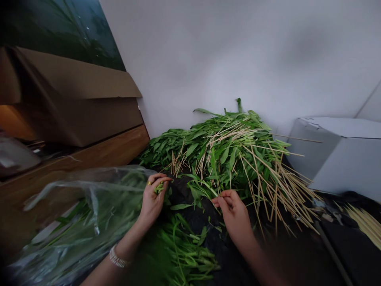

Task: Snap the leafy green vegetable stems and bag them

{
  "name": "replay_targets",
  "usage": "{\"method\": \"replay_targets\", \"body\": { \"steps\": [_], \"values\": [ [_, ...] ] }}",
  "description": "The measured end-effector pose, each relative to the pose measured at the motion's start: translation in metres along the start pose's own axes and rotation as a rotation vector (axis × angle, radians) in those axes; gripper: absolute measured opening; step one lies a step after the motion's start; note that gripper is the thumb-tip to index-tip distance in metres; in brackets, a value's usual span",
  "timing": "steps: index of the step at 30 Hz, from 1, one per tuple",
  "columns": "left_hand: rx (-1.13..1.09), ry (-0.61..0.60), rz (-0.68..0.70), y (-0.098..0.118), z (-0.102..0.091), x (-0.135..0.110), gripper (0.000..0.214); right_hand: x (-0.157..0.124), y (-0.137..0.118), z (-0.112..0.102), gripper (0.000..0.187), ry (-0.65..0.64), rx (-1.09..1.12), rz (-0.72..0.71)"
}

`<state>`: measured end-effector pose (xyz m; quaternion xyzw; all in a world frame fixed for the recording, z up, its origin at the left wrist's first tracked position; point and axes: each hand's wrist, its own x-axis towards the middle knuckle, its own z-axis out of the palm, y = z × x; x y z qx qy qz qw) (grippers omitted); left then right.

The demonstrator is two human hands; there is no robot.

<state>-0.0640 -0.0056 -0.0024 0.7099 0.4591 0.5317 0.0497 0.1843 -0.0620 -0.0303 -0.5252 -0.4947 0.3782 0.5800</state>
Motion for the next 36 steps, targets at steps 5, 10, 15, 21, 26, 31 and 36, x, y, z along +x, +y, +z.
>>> {"method": "replay_targets", "body": {
  "steps": [5, 10, 15, 21, 26, 31, 36],
  "values": [
    [-0.055, -0.076, -0.113, 0.004, 0.001, -0.007, 0.020, -0.003, 0.001, 0.002, 0.032, 0.014, -0.015, 0.003],
    [-0.029, -0.135, -0.102, 0.012, -0.002, -0.009, 0.018, -0.007, 0.002, 0.006, 0.028, -0.003, -0.066, -0.030],
    [-0.028, -0.225, 0.004, 0.017, 0.004, -0.012, 0.024, -0.009, 0.005, 0.008, 0.026, -0.040, -0.117, -0.025],
    [0.023, -0.234, 0.065, 0.013, 0.009, -0.014, 0.011, -0.010, 0.003, 0.008, 0.023, -0.082, -0.121, -0.041],
    [0.050, -0.229, 0.086, 0.008, 0.010, -0.014, 0.011, -0.011, -0.001, 0.010, 0.023, -0.103, -0.079, -0.061],
    [0.155, -0.156, 0.042, 0.007, 0.012, -0.015, 0.010, -0.013, -0.010, 0.014, 0.027, -0.114, -0.017, -0.022],
    [0.217, -0.088, -0.028, 0.008, 0.014, -0.015, 0.009, -0.015, -0.021, 0.020, 0.039, -0.115, 0.085, 0.047]
  ]
}}
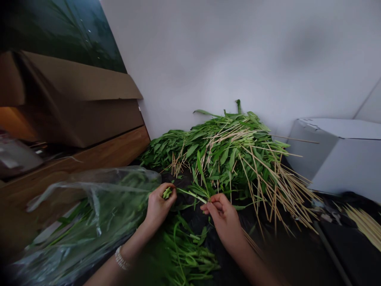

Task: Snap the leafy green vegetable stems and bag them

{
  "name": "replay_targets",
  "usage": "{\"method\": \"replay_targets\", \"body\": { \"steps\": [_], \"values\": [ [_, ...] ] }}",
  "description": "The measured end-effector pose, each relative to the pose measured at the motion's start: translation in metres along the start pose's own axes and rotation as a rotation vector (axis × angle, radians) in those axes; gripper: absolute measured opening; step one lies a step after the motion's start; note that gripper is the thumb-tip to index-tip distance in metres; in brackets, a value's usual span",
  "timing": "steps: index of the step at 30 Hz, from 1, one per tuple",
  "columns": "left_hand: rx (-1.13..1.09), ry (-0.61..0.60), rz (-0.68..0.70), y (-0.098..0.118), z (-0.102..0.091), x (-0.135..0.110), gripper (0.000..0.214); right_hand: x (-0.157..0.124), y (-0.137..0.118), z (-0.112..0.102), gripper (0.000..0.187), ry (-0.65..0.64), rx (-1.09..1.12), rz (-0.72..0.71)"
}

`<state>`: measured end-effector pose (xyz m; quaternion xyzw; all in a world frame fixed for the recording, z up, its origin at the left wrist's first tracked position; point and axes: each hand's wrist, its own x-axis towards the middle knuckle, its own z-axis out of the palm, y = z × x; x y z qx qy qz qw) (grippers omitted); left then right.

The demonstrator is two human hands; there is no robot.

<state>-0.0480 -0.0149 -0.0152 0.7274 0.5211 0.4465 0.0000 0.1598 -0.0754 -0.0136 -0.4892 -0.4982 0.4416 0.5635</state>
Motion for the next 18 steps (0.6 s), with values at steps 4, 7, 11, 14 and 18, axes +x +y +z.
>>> {"method": "replay_targets", "body": {
  "steps": [4, 7, 11, 14, 18],
  "values": [
    [0.040, 0.012, -0.036, 0.002, 0.002, -0.002, 0.010, -0.001, -0.002, 0.005, 0.045, 0.008, 0.053, 0.061],
    [0.061, 0.024, -0.045, 0.002, 0.003, -0.001, 0.010, -0.001, -0.001, 0.005, 0.045, -0.013, 0.074, 0.086],
    [0.063, 0.087, -0.145, -0.008, -0.001, 0.006, 0.009, 0.002, 0.001, -0.002, 0.042, 0.021, 0.069, 0.084],
    [0.029, 0.147, -0.206, -0.017, -0.006, 0.010, 0.009, 0.005, 0.003, -0.010, 0.041, 0.095, 0.068, 0.073],
    [-0.066, 0.144, -0.084, -0.016, -0.006, 0.008, 0.028, 0.008, 0.006, -0.013, 0.041, 0.094, 0.085, 0.086]
  ]
}}
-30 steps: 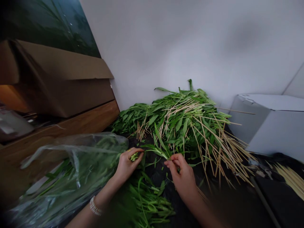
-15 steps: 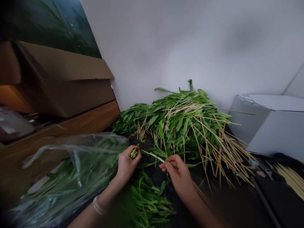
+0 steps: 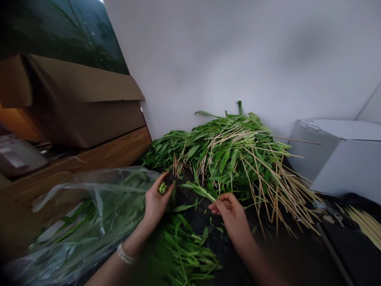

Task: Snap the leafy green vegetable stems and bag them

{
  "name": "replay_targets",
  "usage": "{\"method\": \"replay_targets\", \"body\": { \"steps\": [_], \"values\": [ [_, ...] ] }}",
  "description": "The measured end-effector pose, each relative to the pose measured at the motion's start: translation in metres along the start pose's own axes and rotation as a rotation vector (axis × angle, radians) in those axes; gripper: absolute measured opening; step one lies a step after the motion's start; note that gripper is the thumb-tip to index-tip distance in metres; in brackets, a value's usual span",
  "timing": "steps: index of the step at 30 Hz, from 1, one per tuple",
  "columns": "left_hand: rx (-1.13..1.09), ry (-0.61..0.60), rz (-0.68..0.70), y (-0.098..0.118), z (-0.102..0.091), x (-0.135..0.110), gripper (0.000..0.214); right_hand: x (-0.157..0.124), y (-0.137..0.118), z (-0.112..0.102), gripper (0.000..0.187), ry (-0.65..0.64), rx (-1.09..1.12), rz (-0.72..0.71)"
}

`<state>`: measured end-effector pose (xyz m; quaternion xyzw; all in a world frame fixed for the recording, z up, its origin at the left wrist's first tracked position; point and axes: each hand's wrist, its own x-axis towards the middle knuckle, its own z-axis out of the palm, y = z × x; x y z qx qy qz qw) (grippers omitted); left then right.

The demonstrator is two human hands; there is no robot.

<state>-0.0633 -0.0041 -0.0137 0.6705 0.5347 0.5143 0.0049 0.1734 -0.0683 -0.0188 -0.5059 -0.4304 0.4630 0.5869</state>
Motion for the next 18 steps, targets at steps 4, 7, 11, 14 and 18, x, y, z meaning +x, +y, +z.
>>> {"method": "replay_targets", "body": {
  "steps": [4, 7, 11, 14, 18],
  "values": [
    [-0.028, -0.009, 0.198, 0.010, 0.002, -0.009, 0.007, -0.002, 0.004, 0.006, 0.040, -0.059, -0.020, -0.006],
    [-0.040, -0.075, 0.409, 0.015, 0.001, -0.014, 0.011, -0.005, 0.007, 0.012, 0.038, -0.068, -0.040, -0.032],
    [0.010, -0.227, 0.652, 0.022, 0.001, -0.019, 0.016, -0.011, 0.013, 0.018, 0.031, -0.078, -0.070, -0.077],
    [0.069, -0.339, 0.767, 0.026, 0.002, -0.021, 0.029, -0.016, 0.016, 0.021, 0.024, -0.134, -0.101, -0.094],
    [0.146, -0.358, 0.781, 0.025, 0.005, -0.018, 0.027, -0.017, 0.016, 0.021, 0.022, -0.192, -0.099, -0.094]
  ]
}}
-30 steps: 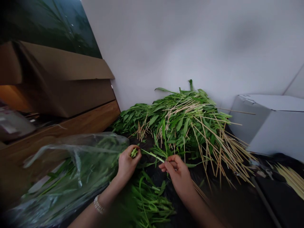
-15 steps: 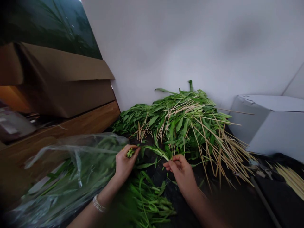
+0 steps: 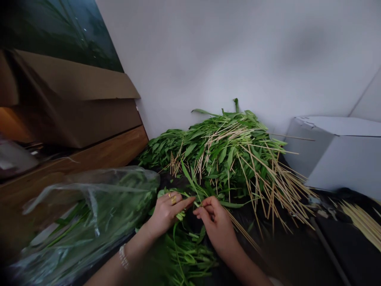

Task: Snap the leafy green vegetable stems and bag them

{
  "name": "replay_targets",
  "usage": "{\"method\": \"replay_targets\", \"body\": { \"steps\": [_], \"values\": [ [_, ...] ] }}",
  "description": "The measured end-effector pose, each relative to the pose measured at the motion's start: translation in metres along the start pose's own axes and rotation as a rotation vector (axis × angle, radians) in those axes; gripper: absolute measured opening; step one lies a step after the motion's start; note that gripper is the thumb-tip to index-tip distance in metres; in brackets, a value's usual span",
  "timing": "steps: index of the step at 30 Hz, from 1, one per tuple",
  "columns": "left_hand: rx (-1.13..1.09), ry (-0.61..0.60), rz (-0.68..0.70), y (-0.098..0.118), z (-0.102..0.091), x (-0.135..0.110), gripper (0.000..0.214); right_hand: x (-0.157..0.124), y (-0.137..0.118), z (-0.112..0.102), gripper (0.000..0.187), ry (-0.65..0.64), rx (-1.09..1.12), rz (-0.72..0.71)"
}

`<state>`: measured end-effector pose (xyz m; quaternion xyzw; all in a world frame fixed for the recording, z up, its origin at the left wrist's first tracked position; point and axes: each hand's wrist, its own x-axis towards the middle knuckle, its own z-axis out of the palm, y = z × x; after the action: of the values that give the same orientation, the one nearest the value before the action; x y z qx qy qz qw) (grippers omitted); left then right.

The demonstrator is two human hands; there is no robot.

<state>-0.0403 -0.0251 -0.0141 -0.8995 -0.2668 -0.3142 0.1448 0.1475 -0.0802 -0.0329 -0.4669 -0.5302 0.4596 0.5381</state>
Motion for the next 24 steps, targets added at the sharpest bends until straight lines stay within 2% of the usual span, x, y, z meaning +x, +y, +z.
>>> {"method": "replay_targets", "body": {
  "steps": [4, 5, 7, 10, 12, 14, 17, 20, 24],
  "values": [
    [0.051, 0.169, -0.262, -0.008, 0.000, -0.003, 0.033, 0.004, 0.000, -0.003, 0.026, 0.060, 0.008, 0.024],
    [0.043, 0.209, -0.288, -0.009, 0.000, -0.004, 0.037, 0.005, 0.000, -0.004, 0.027, 0.073, 0.005, 0.028],
    [0.021, 0.236, -0.246, -0.007, -0.002, -0.005, 0.040, 0.005, 0.000, -0.003, 0.027, 0.086, -0.003, 0.029],
    [0.003, 0.129, -0.082, 0.000, -0.002, -0.004, 0.033, 0.003, -0.002, -0.001, 0.026, 0.046, -0.008, 0.025],
    [-0.010, 0.030, -0.025, 0.003, -0.003, -0.002, 0.028, 0.002, -0.003, 0.000, 0.025, -0.011, -0.011, 0.020],
    [-0.004, -0.024, -0.017, 0.004, -0.003, 0.000, 0.025, 0.000, -0.006, 0.000, 0.027, -0.043, -0.026, 0.027],
    [0.037, -0.034, -0.037, 0.002, -0.003, 0.000, 0.021, 0.000, -0.008, -0.005, 0.032, -0.018, -0.079, 0.042],
    [0.070, -0.033, -0.045, 0.000, -0.002, -0.002, 0.020, -0.001, -0.010, -0.010, 0.035, 0.008, -0.239, -0.016],
    [0.094, -0.062, -0.022, 0.001, -0.002, -0.003, 0.020, -0.004, -0.007, -0.012, 0.031, -0.022, -0.608, -0.203]
  ]
}}
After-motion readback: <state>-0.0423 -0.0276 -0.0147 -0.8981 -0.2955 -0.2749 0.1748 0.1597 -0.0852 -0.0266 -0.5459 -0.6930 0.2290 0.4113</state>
